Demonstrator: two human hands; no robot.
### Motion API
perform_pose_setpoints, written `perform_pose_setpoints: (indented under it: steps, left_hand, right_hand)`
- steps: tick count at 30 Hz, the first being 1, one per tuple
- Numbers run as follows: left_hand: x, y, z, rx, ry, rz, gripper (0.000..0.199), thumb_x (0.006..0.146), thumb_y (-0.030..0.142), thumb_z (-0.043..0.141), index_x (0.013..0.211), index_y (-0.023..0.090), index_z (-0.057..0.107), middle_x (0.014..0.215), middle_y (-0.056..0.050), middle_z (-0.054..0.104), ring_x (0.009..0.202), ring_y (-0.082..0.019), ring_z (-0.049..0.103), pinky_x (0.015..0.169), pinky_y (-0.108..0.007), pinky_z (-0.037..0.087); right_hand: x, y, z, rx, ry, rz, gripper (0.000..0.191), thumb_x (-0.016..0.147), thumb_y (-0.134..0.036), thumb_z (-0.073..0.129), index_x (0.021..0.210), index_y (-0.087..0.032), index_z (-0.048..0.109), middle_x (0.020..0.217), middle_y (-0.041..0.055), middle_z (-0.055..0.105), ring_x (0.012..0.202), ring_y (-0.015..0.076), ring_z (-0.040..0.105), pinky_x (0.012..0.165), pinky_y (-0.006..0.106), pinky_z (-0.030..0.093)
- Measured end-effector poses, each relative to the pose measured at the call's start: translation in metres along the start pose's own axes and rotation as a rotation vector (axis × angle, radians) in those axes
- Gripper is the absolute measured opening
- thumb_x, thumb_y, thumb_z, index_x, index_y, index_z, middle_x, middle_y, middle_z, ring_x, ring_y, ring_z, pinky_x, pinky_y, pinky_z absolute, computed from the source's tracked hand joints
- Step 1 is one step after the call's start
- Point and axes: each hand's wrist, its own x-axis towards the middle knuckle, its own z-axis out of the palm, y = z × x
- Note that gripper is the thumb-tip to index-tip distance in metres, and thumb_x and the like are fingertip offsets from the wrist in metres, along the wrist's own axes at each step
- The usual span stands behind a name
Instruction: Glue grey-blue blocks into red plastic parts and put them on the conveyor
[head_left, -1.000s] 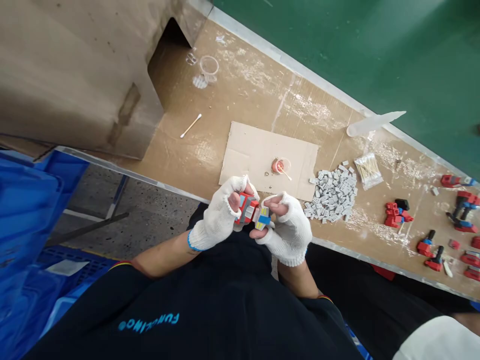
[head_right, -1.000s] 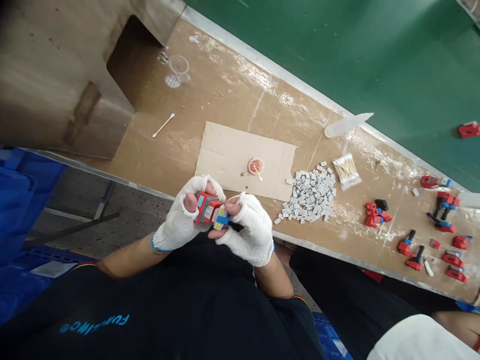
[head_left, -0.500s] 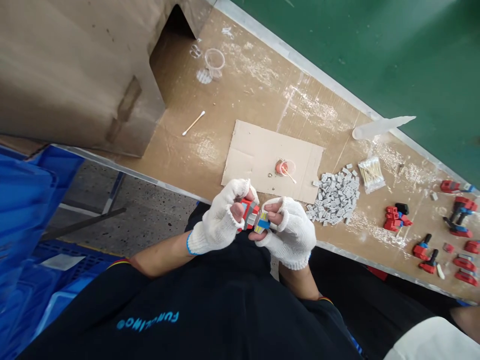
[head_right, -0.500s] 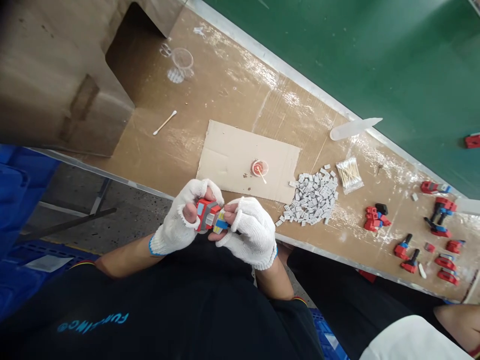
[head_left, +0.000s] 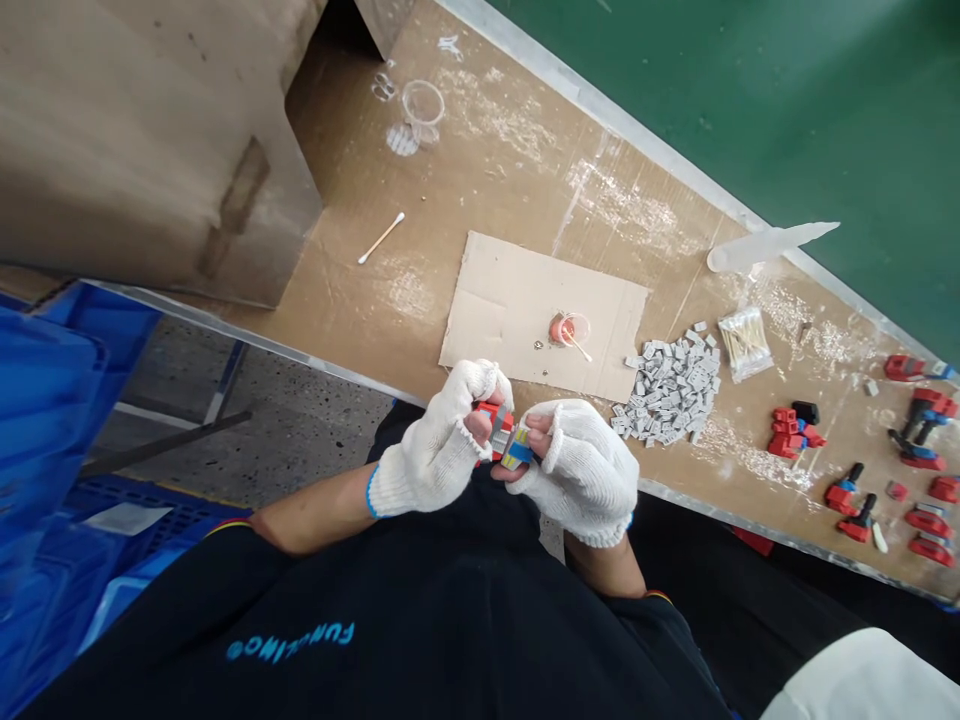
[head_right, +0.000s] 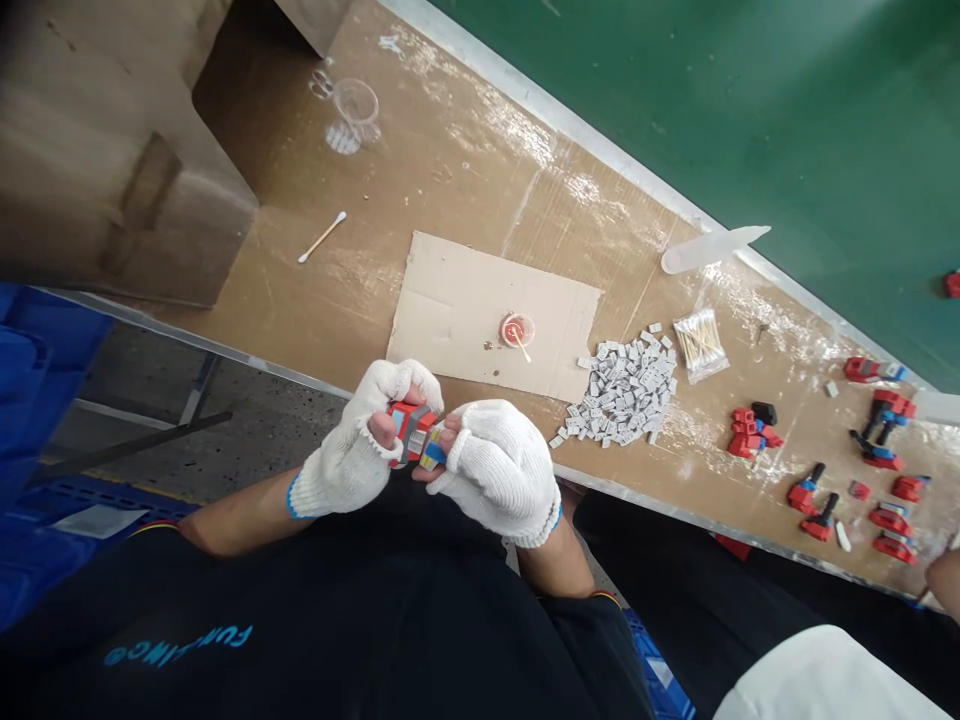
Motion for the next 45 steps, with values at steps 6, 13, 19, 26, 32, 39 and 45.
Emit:
perform_pose_setpoints:
  steps: [6,13,19,26,32,39,45]
  left_hand:
    - [-0.001,0.000,0.001,-0.007,-0.051,-0.006,0.057,0.114,0.079,0.054,0.111,0.023,0.057,0.099,0.000,0.058,0.063,-0.012,0.054,0.059,-0.032,0.051]
    - [0.000,0.001,0.001,0.012,-0.029,-0.016,0.052,0.117,0.074,0.051,0.113,0.022,0.058,0.100,-0.001,0.059,0.064,-0.012,0.055,0.056,-0.030,0.050]
    - [-0.002,0.000,-0.001,-0.006,-0.006,-0.023,0.051,0.117,0.074,0.053,0.115,0.023,0.060,0.102,-0.002,0.061,0.066,-0.012,0.057,0.056,-0.029,0.051]
    - [-0.003,-0.001,-0.002,-0.120,0.026,-0.052,0.048,0.116,0.071,0.057,0.115,0.023,0.062,0.102,-0.001,0.061,0.056,-0.009,0.050,0.045,-0.026,0.041]
    - [-0.002,-0.002,0.002,-0.154,0.011,-0.031,0.047,0.117,0.070,0.056,0.119,0.023,0.061,0.103,-0.001,0.061,0.055,-0.007,0.047,0.043,-0.025,0.038]
    - [0.006,-0.002,0.004,-0.087,-0.049,0.090,0.048,0.120,0.069,0.050,0.118,0.022,0.061,0.097,-0.001,0.063,0.058,-0.010,0.052,0.050,-0.028,0.047]
    - [0.023,-0.011,-0.013,0.247,-0.083,0.481,0.047,0.119,0.067,0.050,0.113,0.022,0.060,0.100,-0.007,0.067,0.088,-0.023,0.070,0.074,-0.040,0.064]
  right_hand:
    - [0.004,0.005,-0.001,0.116,0.007,0.015,0.048,0.091,-0.025,0.100,0.132,-0.026,0.075,0.100,0.0049,0.087,0.089,0.0252,0.088,0.074,0.037,0.076]
    - [0.007,0.006,0.005,0.119,0.038,0.027,0.038,0.094,-0.030,0.097,0.125,-0.026,0.074,0.096,0.0037,0.085,0.086,0.0238,0.086,0.074,0.037,0.075]
    - [0.001,0.007,0.009,0.153,0.045,0.082,0.045,0.095,-0.033,0.096,0.133,-0.031,0.072,0.100,0.0025,0.081,0.081,0.0225,0.082,0.068,0.037,0.072]
    - [-0.010,0.008,0.013,0.395,0.219,0.209,0.042,0.098,-0.037,0.093,0.135,-0.038,0.073,0.109,0.0039,0.070,0.085,0.0204,0.077,0.056,0.032,0.068]
    - [-0.011,0.002,0.022,0.591,0.312,0.416,0.039,0.091,-0.059,0.096,0.103,-0.034,0.069,0.102,0.0007,0.067,0.065,0.0147,0.066,0.055,0.034,0.066]
    - [-0.007,-0.015,0.024,0.865,0.338,0.816,0.064,0.075,-0.078,0.100,0.092,-0.029,0.063,0.084,-0.0013,0.066,0.052,0.0124,0.058,0.037,0.024,0.045]
    - [0.004,-0.025,0.022,1.020,0.194,1.029,0.062,0.081,-0.077,0.097,0.086,-0.024,0.064,0.064,-0.0038,0.066,0.046,0.0118,0.057,0.038,0.021,0.043]
